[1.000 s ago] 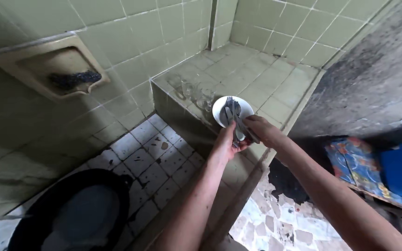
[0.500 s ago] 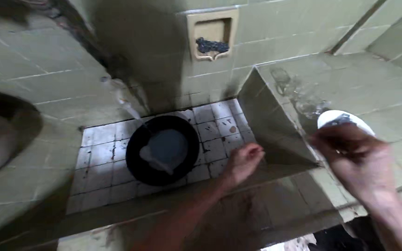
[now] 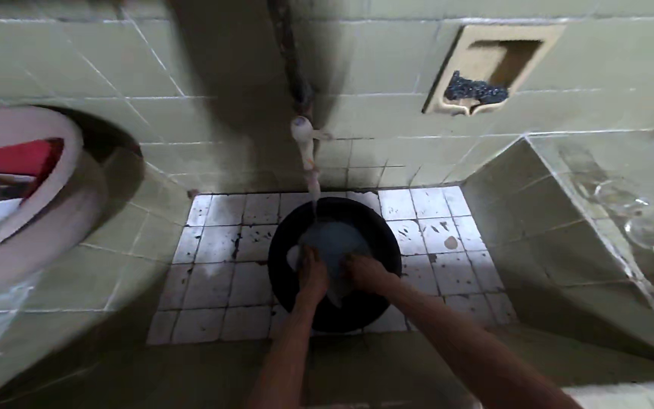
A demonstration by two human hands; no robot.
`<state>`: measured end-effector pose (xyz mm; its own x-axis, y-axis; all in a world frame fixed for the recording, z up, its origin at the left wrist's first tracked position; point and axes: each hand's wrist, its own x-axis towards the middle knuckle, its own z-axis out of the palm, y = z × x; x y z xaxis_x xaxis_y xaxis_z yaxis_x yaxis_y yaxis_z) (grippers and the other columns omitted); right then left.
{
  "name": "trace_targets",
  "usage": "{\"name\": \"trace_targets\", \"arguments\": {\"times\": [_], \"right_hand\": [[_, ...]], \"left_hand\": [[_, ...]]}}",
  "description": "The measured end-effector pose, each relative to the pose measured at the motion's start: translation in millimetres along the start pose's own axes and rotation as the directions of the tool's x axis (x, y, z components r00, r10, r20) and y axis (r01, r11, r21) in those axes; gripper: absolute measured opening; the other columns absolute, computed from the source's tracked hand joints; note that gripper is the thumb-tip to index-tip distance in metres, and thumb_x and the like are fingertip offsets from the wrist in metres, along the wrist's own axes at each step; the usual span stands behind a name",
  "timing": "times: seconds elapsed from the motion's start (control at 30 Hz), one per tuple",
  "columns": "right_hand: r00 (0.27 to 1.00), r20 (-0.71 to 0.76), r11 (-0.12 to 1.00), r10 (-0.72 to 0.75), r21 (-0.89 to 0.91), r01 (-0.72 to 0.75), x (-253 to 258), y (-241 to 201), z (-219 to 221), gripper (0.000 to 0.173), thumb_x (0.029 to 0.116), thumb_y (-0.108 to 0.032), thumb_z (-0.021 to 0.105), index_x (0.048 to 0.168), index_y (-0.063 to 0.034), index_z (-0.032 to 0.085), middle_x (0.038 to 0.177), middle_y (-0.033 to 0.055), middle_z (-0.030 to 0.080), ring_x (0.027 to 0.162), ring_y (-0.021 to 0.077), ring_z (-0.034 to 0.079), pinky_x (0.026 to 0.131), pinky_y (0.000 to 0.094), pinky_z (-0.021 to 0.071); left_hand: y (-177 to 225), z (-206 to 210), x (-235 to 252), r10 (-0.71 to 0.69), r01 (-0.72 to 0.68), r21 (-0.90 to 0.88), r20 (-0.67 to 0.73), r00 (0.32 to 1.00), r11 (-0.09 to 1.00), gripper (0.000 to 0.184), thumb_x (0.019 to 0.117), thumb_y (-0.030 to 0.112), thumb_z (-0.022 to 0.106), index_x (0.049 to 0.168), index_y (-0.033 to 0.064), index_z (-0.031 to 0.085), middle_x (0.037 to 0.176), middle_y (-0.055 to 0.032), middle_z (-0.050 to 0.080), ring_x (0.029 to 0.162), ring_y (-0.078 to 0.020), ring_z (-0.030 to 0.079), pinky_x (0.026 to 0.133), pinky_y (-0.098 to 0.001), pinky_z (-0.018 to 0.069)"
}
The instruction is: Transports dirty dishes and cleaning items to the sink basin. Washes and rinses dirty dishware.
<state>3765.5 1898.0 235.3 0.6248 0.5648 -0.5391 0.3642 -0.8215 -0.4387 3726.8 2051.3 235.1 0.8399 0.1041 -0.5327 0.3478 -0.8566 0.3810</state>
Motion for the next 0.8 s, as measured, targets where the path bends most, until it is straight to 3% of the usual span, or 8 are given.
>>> {"name": "trace_targets", "arguments": {"times": [0.1,0.23,0.3,0.43,0.53,0.63,0.73,0.8], "right_hand": [[0.984,-0.123,0.991,0.132,-0.006,-0.133,27.6,-4.5,18.7,0.056,0.1067,-0.026,0.050,0.158,-0.0082,0.038,0.168,0.0214,0.023,0.157,0.0420,0.014,0.123,0.0672,0.0002],[1.000,-0.008,0.990,-0.022,0.139,0.023,34.5,-19.6,26.1,0.053,0.1056,-0.024,0.054,0.155,-0.0077,0.043,0.160,0.0194,0.040,0.147,0.0405,0.038,0.118,0.0600,0.0313],[0.996,0.029,0.985,0.082,0.153,-0.085,30.1,-13.2,19.1,0.051,0.1056,-0.021,0.052,0.155,-0.0136,0.044,0.155,0.0191,0.046,0.140,0.0412,0.047,0.112,0.0607,0.0388],[0.996,0.067,0.988,0.066,0.133,-0.074,12.7,-13.0,17.9,0.050,0.1058,-0.018,0.052,0.154,-0.0081,0.045,0.164,0.0200,0.032,0.152,0.0429,0.027,0.120,0.0585,0.0290],[0.989,0.084,0.990,0.118,0.066,-0.124,2.3,-5.9,12.0,0.055,0.1038,-0.014,0.053,0.157,-0.0148,0.042,0.165,0.0155,0.032,0.151,0.0409,0.031,0.117,0.0635,0.0319],[0.991,0.056,0.979,0.118,0.158,-0.126,-8.8,-20.7,-12.1,0.040,0.1044,-0.014,0.053,0.144,-0.0075,0.057,0.148,0.0204,0.054,0.137,0.0413,0.049,0.112,0.0604,0.0380],[0.973,-0.229,0.955,0.004,0.290,0.064,-30.8,-47.2,-50.4,0.025,0.1027,-0.014,0.058,0.116,-0.0006,0.073,0.128,0.0193,0.067,0.121,0.0344,0.062,0.106,0.0529,0.0464],[0.790,-0.613,0.893,0.021,0.367,0.261,-40.7,-62.2,-77.6,0.015,0.0938,-0.006,0.070,0.104,0.0050,0.073,0.116,0.0218,0.069,0.106,0.0327,0.068,0.095,0.0489,0.0545]], "left_hand": [[8.3,-8.2,4.0,-0.080,0.048,-0.240,-0.126,0.989,0.970,0.076,0.0929,0.005,0.067,0.158,-0.0024,0.029,0.160,-0.0305,0.029,0.148,-0.0449,0.033,0.118,-0.0554,0.0327],[8.5,-18.2,9.3,-0.281,0.200,-0.575,-0.055,0.958,0.793,0.047,0.1027,0.011,0.057,0.146,-0.0041,0.047,0.145,-0.0295,0.050,0.136,-0.0424,0.049,0.111,-0.0558,0.0404],[4.2,-15.6,13.4,-0.283,0.201,-0.579,-0.054,0.958,0.790,0.043,0.1028,0.012,0.058,0.142,-0.0049,0.053,0.142,-0.0299,0.053,0.135,-0.0427,0.049,0.112,-0.0558,0.0392],[14.6,-20.6,5.5,-0.280,0.248,-0.491,0.009,0.960,0.835,0.048,0.1012,0.010,0.059,0.145,-0.0071,0.048,0.146,-0.0290,0.050,0.139,-0.0388,0.048,0.115,-0.0497,0.0392],[16.0,-14.0,5.3,-0.267,0.232,-0.523,0.009,0.964,0.820,0.059,0.0987,0.008,0.062,0.151,-0.0070,0.039,0.151,-0.0287,0.045,0.141,-0.0377,0.046,0.116,-0.0481,0.0380],[11.8,-15.6,2.5,-0.266,0.210,-0.616,0.000,0.964,0.759,0.056,0.1005,0.007,0.059,0.150,-0.0060,0.038,0.148,-0.0286,0.047,0.138,-0.0382,0.049,0.113,-0.0494,0.0418],[2.0,-16.3,6.6,-0.201,0.108,-0.676,-0.061,0.978,0.729,0.051,0.1026,0.010,0.055,0.149,-0.0046,0.041,0.143,-0.0292,0.052,0.132,-0.0411,0.053,0.109,-0.0555,0.0442],[1.4,-24.6,5.8,-0.192,0.059,-0.692,-0.117,0.974,0.719,0.045,0.1035,0.009,0.054,0.145,-0.0040,0.046,0.137,-0.0296,0.056,0.126,-0.0428,0.057,0.105,-0.0580,0.0467]]}}
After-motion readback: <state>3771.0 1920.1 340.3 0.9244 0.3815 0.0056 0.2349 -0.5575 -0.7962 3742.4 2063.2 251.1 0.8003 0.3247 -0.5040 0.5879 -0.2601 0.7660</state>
